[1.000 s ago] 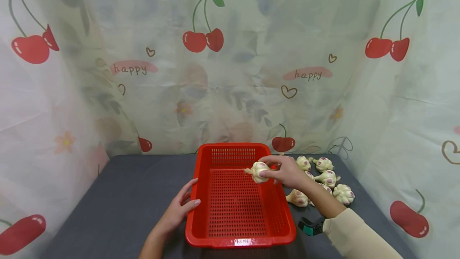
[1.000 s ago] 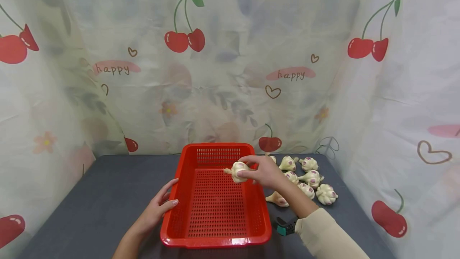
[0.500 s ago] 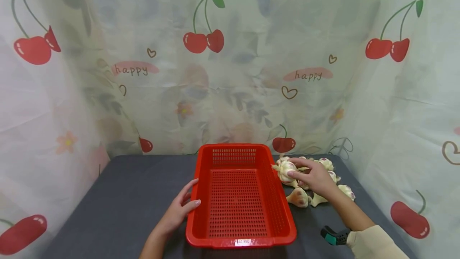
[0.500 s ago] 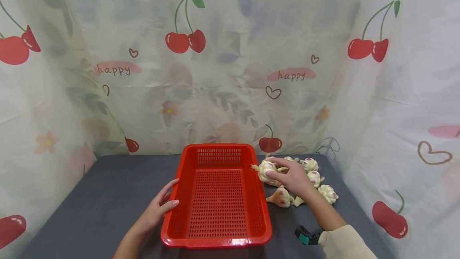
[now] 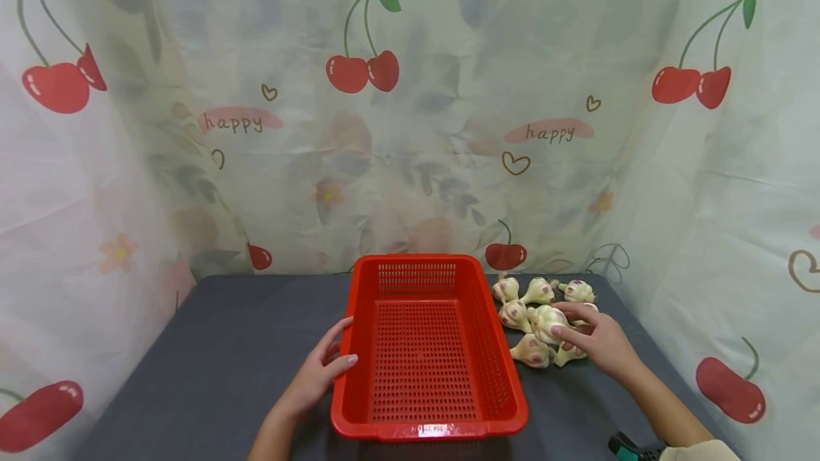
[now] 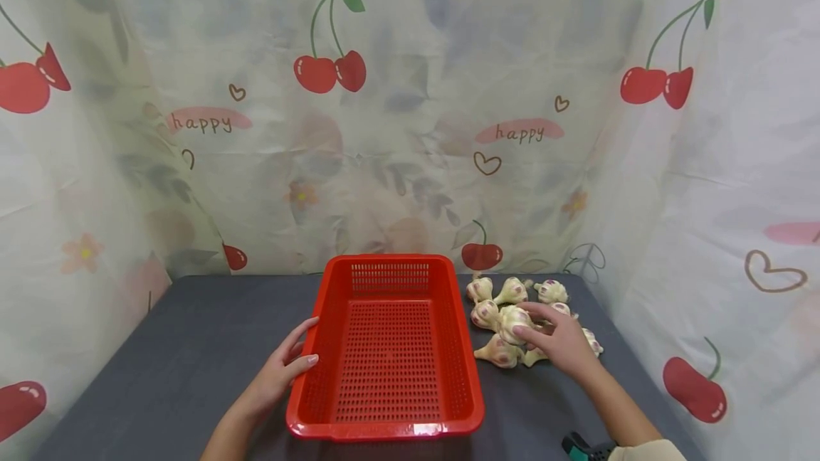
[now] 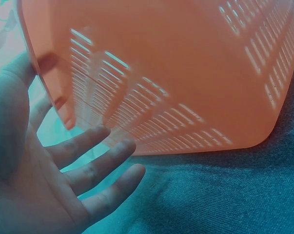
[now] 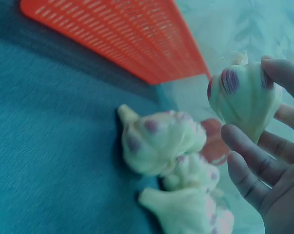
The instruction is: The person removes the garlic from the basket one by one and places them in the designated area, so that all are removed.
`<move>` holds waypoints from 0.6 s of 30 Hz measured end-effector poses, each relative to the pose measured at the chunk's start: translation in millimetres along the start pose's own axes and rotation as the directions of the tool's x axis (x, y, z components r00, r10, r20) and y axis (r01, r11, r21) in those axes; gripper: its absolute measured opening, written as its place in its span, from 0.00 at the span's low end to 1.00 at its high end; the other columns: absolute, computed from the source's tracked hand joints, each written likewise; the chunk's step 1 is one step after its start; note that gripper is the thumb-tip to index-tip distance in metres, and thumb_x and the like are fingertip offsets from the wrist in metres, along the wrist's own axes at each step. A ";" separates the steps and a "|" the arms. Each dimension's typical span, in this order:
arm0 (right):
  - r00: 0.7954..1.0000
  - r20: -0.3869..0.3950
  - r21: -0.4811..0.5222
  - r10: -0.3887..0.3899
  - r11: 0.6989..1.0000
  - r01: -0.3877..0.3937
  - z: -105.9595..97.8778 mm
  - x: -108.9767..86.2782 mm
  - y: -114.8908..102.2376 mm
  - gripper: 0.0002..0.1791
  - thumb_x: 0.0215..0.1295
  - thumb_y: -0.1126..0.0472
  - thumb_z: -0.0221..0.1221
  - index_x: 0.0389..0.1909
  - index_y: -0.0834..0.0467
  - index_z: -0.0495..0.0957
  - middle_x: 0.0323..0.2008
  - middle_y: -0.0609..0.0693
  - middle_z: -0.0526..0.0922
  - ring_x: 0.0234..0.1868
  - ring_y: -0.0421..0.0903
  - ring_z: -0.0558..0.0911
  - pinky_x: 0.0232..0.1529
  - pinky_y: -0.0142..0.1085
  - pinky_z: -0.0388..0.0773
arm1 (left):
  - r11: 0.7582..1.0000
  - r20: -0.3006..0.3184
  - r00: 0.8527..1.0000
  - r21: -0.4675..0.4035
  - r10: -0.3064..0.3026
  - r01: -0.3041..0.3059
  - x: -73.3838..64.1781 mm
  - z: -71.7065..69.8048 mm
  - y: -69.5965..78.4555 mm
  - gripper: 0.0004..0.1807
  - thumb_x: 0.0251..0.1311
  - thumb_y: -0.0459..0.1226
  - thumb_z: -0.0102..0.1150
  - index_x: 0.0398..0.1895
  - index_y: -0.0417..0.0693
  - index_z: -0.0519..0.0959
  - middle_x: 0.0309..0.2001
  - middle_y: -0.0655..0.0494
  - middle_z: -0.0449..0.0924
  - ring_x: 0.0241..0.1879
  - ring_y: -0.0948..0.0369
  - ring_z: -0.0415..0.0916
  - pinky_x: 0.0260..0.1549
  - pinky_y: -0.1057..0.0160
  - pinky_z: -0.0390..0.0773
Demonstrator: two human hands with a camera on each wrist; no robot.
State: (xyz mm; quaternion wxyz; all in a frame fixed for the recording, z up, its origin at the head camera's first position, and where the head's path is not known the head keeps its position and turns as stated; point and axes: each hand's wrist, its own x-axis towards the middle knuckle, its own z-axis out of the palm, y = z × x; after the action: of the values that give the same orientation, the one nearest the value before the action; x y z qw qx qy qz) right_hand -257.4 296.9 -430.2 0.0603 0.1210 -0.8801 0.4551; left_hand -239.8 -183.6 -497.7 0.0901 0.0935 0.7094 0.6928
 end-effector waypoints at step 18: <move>0.976 0.196 0.099 0.097 0.988 -0.119 -2.2 -34.7 45.0 0.27 0.65 0.61 0.62 0.59 0.72 0.69 0.40 0.61 0.82 0.27 0.49 0.82 0.24 0.42 0.78 | 1.000 -0.012 1.000 -0.018 -0.019 0.019 -0.7 -0.4 1.3 0.35 0.66 0.41 0.57 0.74 0.61 0.56 0.65 0.36 0.64 0.56 0.44 0.72 0.47 0.47 0.78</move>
State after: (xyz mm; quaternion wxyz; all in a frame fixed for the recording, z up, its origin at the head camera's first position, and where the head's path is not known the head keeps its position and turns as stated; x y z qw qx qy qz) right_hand -236.0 329.2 -471.8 -0.0559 0.1191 -0.8607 0.4919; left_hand -239.3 -184.1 -496.4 0.0930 0.0818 0.7047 0.6986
